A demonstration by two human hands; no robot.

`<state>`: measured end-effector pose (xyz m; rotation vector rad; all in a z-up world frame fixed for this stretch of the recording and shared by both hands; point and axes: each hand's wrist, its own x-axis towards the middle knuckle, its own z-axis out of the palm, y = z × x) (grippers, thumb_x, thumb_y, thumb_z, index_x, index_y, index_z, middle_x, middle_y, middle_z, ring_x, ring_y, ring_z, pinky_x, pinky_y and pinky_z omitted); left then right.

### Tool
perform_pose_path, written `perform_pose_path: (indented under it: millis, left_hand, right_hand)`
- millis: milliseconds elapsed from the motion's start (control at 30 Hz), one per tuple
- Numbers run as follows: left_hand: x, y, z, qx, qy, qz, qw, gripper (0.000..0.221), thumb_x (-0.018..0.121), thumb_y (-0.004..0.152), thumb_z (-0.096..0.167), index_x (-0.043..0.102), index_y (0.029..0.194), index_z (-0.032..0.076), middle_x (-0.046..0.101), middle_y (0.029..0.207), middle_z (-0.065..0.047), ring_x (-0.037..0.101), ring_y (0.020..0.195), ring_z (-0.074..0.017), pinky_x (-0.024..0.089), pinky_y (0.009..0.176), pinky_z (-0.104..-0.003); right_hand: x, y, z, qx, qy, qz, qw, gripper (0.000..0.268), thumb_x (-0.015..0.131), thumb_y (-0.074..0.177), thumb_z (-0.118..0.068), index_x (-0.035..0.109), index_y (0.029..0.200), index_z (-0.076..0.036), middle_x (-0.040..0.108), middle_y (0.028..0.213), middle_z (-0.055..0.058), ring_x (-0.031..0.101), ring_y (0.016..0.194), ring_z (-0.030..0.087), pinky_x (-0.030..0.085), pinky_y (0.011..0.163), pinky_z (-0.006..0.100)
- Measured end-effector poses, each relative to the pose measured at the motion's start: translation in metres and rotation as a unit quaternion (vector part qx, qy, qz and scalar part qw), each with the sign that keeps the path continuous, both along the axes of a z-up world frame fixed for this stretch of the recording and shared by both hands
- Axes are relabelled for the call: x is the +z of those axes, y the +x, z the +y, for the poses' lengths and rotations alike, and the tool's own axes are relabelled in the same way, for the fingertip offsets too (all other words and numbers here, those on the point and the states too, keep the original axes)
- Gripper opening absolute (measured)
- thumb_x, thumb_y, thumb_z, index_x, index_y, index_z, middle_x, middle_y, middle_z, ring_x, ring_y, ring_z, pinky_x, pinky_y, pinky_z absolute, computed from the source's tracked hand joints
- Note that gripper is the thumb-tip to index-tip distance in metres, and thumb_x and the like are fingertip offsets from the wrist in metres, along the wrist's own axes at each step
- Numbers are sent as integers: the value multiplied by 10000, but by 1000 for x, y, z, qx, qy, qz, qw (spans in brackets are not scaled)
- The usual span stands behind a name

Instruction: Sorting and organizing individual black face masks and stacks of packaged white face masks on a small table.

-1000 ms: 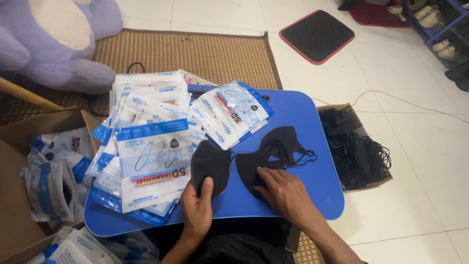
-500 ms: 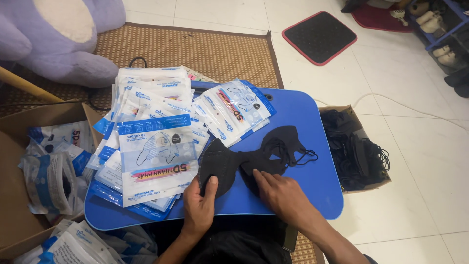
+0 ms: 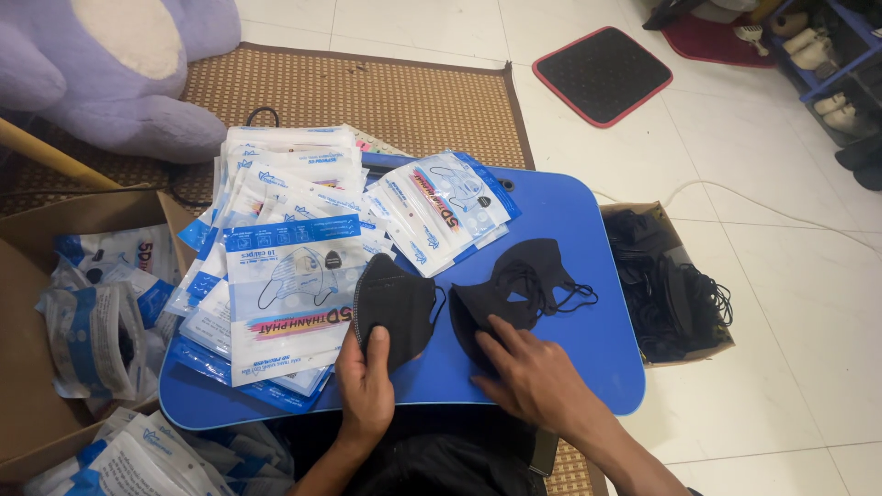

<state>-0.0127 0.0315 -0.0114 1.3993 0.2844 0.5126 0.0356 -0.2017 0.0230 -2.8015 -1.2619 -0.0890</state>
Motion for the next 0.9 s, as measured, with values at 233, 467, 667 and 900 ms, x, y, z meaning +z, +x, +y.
perform_pose_path:
  millis: [233, 467, 667, 900]
  left_hand:
    - [-14, 0, 2, -13, -48, 96, 994, 433, 490, 1010, 334, 752, 1175, 31, 797, 1082, -79, 715, 1047, -180, 570, 907, -328]
    - [-12, 2, 0, -37, 20, 68, 997, 457, 483, 1003, 369, 756, 1159, 36, 803, 1089, -79, 730, 1051, -184, 566, 937, -330]
    - [-4, 3, -1, -75, 41, 68, 994, 455, 474, 1005, 378, 746, 1182, 60, 806, 1089, -70, 724, 1054, -179, 555, 941, -319]
    - [-48, 6, 0, -88, 122, 22, 988, 461, 458, 1041, 305, 596, 1365, 7, 696, 1342, -204, 647, 1279, -296, 450, 1107, -387]
  right_hand:
    - [-34, 3, -9, -17, -64, -67, 996, 470, 542, 928, -124, 540, 1395, -72, 530, 1426, 290, 717, 796, 359, 575, 582, 482]
    - [-10, 9, -5, -159, 240, -75, 955, 476, 617, 858, -26, 630, 1321, -137, 735, 1149, 37, 719, 813, 192, 558, 750, 335]
    - [5, -6, 38, -157, 355, -128, 913, 412, 622, 924, 18, 648, 1322, -83, 725, 1253, 85, 733, 1081, 198, 552, 968, 301]
    - [6, -29, 104, 8, 328, -136, 935, 300, 570, 1030, -119, 644, 1308, -32, 706, 1301, 169, 761, 1096, 255, 619, 898, 321]
